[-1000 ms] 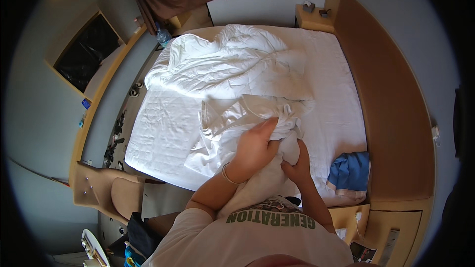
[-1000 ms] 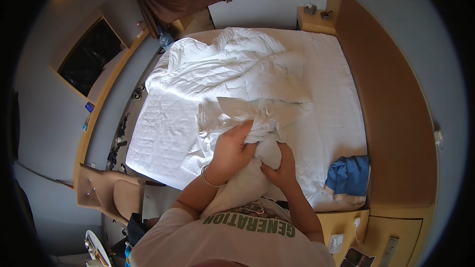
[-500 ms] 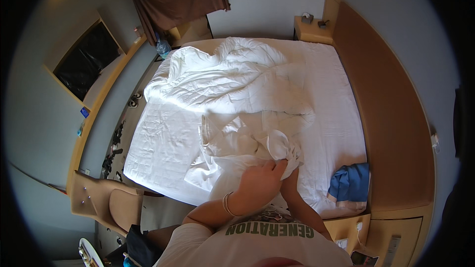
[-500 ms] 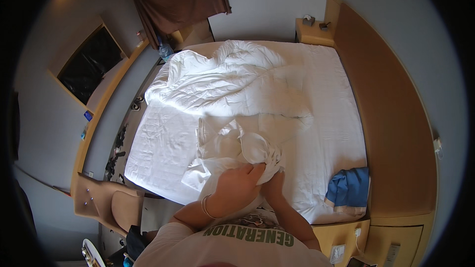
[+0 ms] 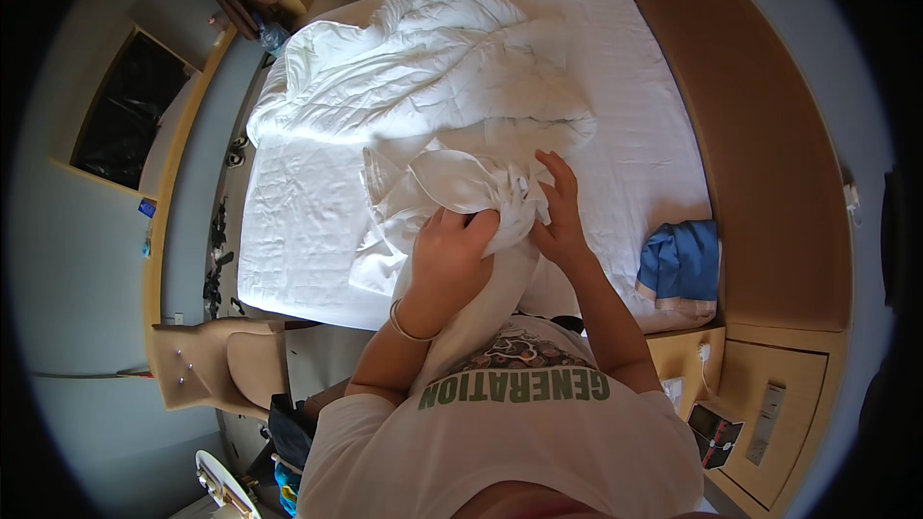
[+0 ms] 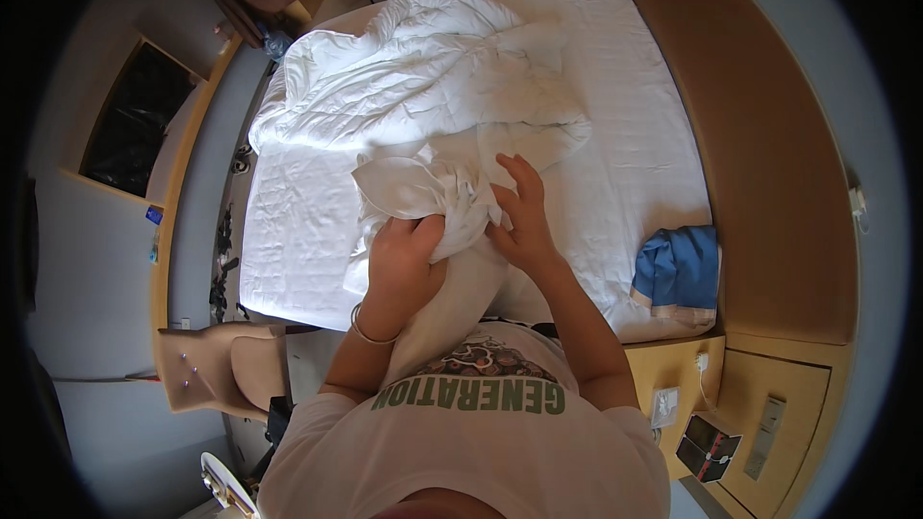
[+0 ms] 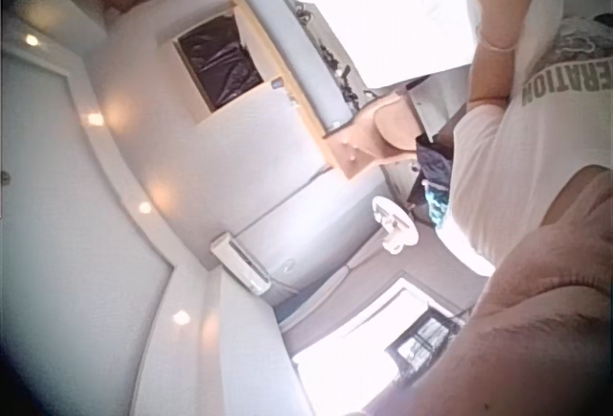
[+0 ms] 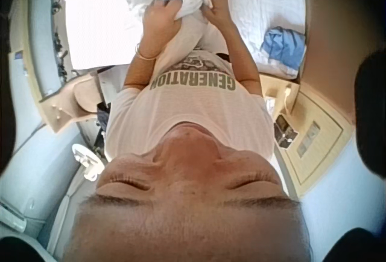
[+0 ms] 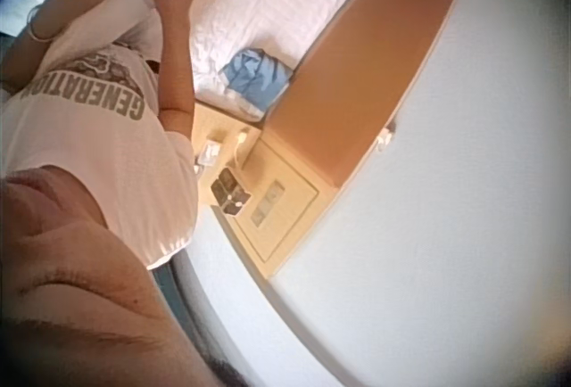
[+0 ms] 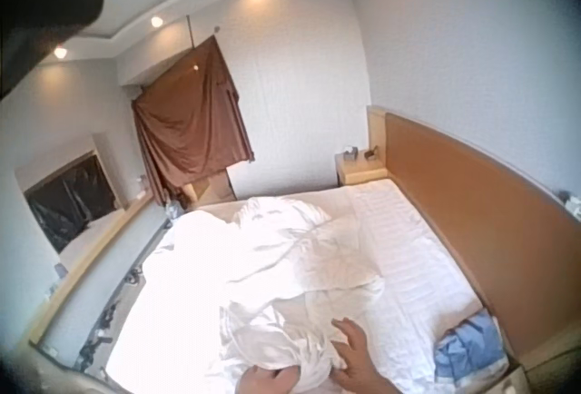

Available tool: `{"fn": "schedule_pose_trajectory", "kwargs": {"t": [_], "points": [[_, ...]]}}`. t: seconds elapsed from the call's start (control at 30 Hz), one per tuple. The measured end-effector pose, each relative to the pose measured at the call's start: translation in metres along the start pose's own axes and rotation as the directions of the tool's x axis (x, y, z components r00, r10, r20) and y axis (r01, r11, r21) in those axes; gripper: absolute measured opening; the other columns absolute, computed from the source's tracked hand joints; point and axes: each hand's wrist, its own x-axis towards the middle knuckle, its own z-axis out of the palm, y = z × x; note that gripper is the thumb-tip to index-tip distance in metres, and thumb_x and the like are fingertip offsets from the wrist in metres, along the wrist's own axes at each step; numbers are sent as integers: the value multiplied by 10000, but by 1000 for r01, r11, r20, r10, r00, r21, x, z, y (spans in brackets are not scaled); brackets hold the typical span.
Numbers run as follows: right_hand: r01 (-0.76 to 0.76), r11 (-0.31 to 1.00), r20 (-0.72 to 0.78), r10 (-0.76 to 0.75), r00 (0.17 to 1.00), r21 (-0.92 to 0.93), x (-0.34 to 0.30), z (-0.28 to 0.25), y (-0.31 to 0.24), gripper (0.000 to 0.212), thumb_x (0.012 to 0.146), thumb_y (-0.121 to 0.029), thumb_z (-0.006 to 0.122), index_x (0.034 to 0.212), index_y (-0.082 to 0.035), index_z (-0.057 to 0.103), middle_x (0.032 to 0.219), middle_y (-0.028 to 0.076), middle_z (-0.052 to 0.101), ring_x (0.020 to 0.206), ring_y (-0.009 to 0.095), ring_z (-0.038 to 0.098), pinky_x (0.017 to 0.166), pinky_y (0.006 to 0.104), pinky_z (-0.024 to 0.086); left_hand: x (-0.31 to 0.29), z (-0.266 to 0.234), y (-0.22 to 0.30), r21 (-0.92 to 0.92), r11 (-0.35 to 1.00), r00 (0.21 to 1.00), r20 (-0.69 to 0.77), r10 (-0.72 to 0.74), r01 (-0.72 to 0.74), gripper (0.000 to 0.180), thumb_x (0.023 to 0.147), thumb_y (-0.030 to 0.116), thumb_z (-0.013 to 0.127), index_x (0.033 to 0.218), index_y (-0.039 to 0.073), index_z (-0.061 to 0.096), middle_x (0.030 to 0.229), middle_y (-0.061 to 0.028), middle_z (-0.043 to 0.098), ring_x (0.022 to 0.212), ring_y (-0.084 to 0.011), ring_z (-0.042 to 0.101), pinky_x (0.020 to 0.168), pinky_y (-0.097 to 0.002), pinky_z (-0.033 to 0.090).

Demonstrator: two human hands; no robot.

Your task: The person inserts a pillow into a white pillowcase on a bed. They align the corners, push the pillow inside, and smooth the case. The pillow is then placed on a chair.

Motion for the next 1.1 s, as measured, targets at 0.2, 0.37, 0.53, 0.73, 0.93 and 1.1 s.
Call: {"fn": "schedule_pose_trajectory", "kwargs": {"t": [0.2, 0.37, 0.53, 0.73, 0.93, 1.1], "points": [[-41, 936, 170, -20, 985, 350, -16, -11, -15, 237, 758, -35, 593, 993, -10, 611, 1120, 182, 587, 1060, 405, 546, 978, 491, 391, -4, -2, -12, -137, 990, 982, -176, -69, 45, 310, 591, -33, 645, 889, 38, 605, 843, -142, 567, 762, -355, 581, 630, -424, 482], [-32, 990, 597, -58, 800, 139, -47, -26, -22, 356, 855, -300, 579, 1063, -12, 605, 910, 193, 598, 837, 395, 567, 764, 428, 456, -18, 5, -26, -121, 991, 949, -300, -98, 64, 307, 567, -21, 732, 807, 54, 555, 843, -115, 571, 696, -302, 576, 585, -365, 470], [-628, 695, 735, 213, 644, 349, -18, -57, -24, 477, 969, -450, 452, 1042, -5, 607, 818, 118, 607, 804, 224, 596, 756, 346, 467, -20, 18, -25, -127, 991, 941, -339, -13, -33, 302, 588, -9, 745, 797, 56, 537, 872, -120, 579, 711, -297, 588, 585, -353, 478], [-497, 827, 275, 430, 860, 263, 33, -23, -7, 254, 927, -141, 551, 1140, -3, 572, 1003, 81, 670, 971, 206, 614, 864, 316, 470, -13, 19, -19, -122, 987, 944, -325, 58, -102, 281, 588, -1, 740, 792, 46, 553, 874, -117, 579, 738, -299, 586, 629, -362, 480], [-182, 972, 378, 225, 898, -146, 21, 18, 7, 381, 784, -138, 647, 1157, -67, 612, 1107, 150, 653, 1043, 285, 610, 874, 332, 482, -18, 8, -18, -83, 981, 949, -279, 146, -175, 286, 548, -21, 710, 805, 36, 599, 862, -83, 546, 785, -277, 561, 646, -356, 473], [-473, 834, 627, 536, 565, -286, -32, -32, 26, 351, 744, -170, 698, 1077, -74, 644, 1001, 169, 678, 949, 344, 636, 828, 398, 499, -22, 3, -28, -21, 992, 966, -232, 114, -123, 278, 543, -56, 656, 801, 39, 610, 836, -75, 518, 767, -266, 538, 628, -349, 463]]}}
